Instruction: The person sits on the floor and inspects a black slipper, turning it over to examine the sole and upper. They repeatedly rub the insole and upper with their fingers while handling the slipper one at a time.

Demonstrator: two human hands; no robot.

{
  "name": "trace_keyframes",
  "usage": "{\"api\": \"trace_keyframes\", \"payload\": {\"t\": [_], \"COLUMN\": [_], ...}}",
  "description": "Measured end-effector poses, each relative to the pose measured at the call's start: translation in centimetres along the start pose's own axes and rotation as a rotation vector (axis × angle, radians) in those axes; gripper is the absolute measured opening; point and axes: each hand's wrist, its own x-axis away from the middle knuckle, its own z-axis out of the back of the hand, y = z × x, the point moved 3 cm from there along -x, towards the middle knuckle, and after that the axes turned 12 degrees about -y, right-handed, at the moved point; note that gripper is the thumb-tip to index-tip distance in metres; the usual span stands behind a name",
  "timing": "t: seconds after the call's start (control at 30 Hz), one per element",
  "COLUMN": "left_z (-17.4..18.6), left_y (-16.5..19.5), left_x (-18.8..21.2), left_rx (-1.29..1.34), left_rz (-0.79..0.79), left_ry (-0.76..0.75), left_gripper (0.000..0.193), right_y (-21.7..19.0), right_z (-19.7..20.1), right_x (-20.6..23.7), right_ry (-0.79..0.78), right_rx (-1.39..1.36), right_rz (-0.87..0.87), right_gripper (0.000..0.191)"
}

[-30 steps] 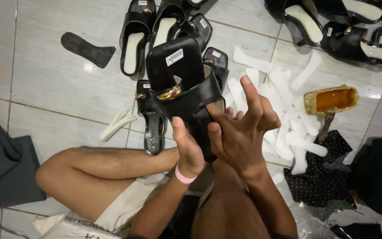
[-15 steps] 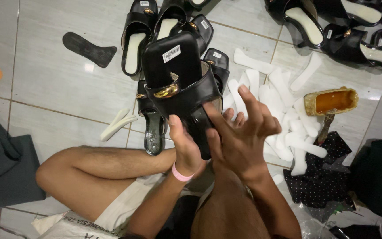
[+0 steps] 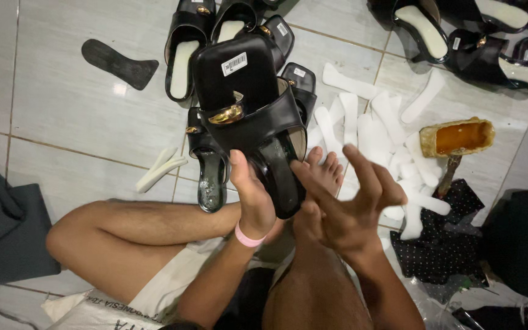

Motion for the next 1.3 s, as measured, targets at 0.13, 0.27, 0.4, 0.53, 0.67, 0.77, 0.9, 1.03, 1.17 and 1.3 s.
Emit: {"api": "trace_keyframes", "payload": {"t": [0.13, 0.27, 0.4, 0.53, 0.67, 0.77, 0.9, 1.03, 1.17, 1.3], "left_z": [0.0, 0.0, -0.3, -0.4, -0.4, -0.8, -0.7, -0.8, -0.9, -0.4], "left_y": [0.1, 0.5, 0.5, 0.5, 0.6, 0.8, 1.2, 1.2, 1.2, 0.8], "left_x": [0.0, -0.1, -0.2, -0.3, -0.5, -0.8, -1.2, -1.6, -1.7, -2.0], "left_rx": [0.025, -0.049, -0.021, 0.030, -0.018, 0.097, 0.079, 0.087, 0.055, 0.091], "left_rz": [0.043, 0.020, 0.037, 0.041, 0.026, 0.035, 0.095, 0.180, 0.163, 0.140], "left_ry": [0.069, 0.072, -0.026, -0.013, 0.088, -0.004, 0.038, -0.011, -0.004, 0.011], "left_gripper": [0.066, 0.068, 0.074, 0.074, 0.072, 0.073, 0.072, 0.081, 0.082, 0.074], "right_y": [0.1, 0.1, 0.2, 0.6, 0.9, 1.4, 1.4, 1.8, 2.2, 3.2], "right_z": [-1.3, -1.3, -0.4, -0.6, -1.5, -1.6, -1.0, -0.9, -1.4, -2.4], "right_x": [-1.5, -0.9, 1.1, 1.4, 0.3, 0.2, 1.8, 2.6, 2.3, 3.5], "right_ry": [0.008, -0.007, -0.002, 0.049, 0.006, -0.038, 0.000, 0.032, 0.044, -0.033], "right_rx": [-0.015, 0.038, 0.019, -0.046, 0.025, 0.074, 0.092, 0.076, 0.028, -0.048], "right_rz": [0.015, 0.008, 0.028, -0.013, -0.019, 0.024, 0.065, 0.082, 0.083, 0.111], "right_gripper": [0.029, 0.031, 0.031, 0.031, 0.026, 0.032, 0.028, 0.033, 0.048, 0.041]}}
